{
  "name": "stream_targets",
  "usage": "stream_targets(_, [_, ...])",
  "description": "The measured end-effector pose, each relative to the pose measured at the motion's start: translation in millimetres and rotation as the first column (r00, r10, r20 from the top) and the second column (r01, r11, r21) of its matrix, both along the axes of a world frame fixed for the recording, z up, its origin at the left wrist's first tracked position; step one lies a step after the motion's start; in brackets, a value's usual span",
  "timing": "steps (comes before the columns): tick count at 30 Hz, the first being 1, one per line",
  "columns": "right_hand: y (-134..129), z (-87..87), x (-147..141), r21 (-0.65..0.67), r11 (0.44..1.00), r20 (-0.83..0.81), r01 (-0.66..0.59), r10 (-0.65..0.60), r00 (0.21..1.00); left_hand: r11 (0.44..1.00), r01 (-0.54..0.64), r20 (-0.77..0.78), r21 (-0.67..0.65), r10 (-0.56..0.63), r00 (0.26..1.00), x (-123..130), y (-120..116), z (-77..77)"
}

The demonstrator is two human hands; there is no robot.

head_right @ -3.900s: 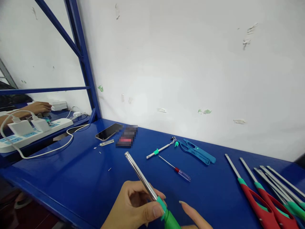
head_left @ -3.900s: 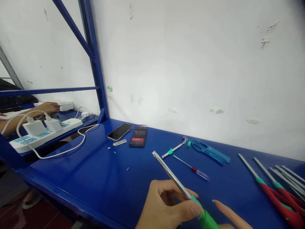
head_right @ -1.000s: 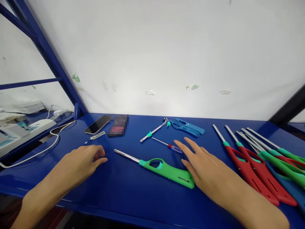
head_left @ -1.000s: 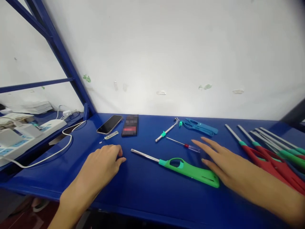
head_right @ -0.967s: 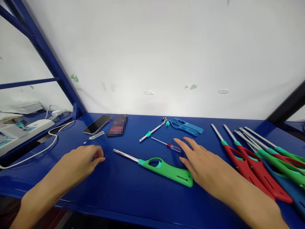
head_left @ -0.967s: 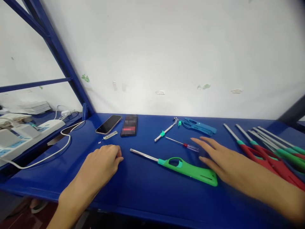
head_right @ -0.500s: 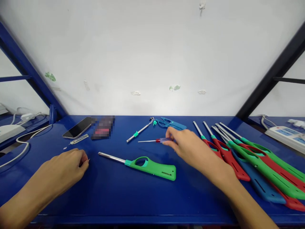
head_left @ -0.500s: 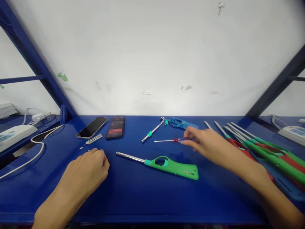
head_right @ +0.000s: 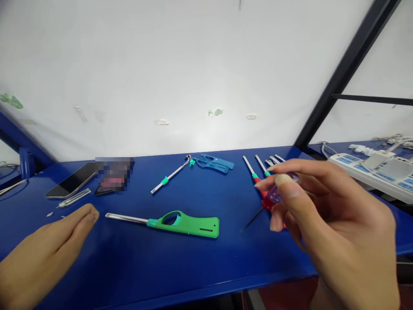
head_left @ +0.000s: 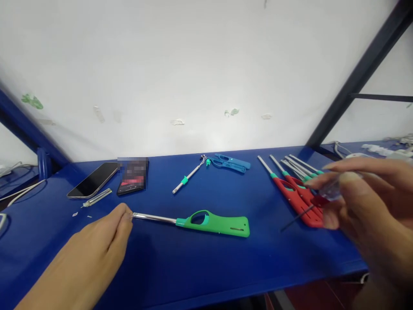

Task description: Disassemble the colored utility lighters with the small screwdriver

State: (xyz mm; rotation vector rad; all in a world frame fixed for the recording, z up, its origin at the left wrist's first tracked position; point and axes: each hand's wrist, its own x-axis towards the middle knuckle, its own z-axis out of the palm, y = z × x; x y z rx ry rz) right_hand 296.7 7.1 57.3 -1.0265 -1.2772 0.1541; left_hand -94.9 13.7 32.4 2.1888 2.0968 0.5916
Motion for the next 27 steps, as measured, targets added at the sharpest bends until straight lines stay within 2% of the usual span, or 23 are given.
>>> stream_targets(3, [-3.4, -10.0, -13.8, -0.024, 1.0, -0.162, -0.017, 0.013, 0.987, 0.978, 0.202, 0.125, 0.042, -0.206, 0.971, 18.6, 0.7, -0.1])
stream_targets(5, [-1.1, -13.8, -28.3, -0.025, 0.998, -0.197, -0.05, 0.044, 0.979, 0.948, 0.309, 0.18, 0.078, -0.319, 0.931, 33.9, 1.6, 1.0])
stream_targets(8, [3.6, -19.2, -48.3, 0.032, 0.995, -0.138, -0.094, 0.097, 0.986, 0.909, 0.387, 0.251, 0.154, -0.415, 0.875, 58.8, 1.1, 1.6])
stream_targets(11, [3.1, -25.3, -59.2, 0.13, 0.989, -0.009, -0.076, 0.078, 0.997, 0.873, 0.439, 0.346, 0.21, -0.487, 0.802, 83.5, -1.3, -3.1])
stream_targets(14, [-1.1, -28.3, -61.8, 0.181, 0.978, 0.057, -0.107, 0.098, 0.994, 0.87, 0.44, 0.446, 0.225, -0.493, 0.747, 104.7, -2.5, -11.9])
stream_targets(20, [-5.5, -27.3, -64.5, 0.145, 0.973, 0.024, -0.18, 0.179, 0.984, 0.818, 0.519, 0.537, 0.247, -0.562, 0.63, 127.8, -2.8, -28.6])
stream_targets(23, [-5.8, -28.1, -66.1, 0.132, 0.974, 0.009, -0.186, 0.186, 0.983, 0.821, 0.513, 0.558, 0.251, -0.555, 0.617, 133.6, -4.3, -35.2])
stream_targets(27, [-4.3, -23.8, -69.5, 0.122, 0.98, -0.018, -0.159, 0.163, 0.987, 0.854, 0.459, 0.588, 0.244, -0.506, 0.63, 137.9, -4.5, -38.8])
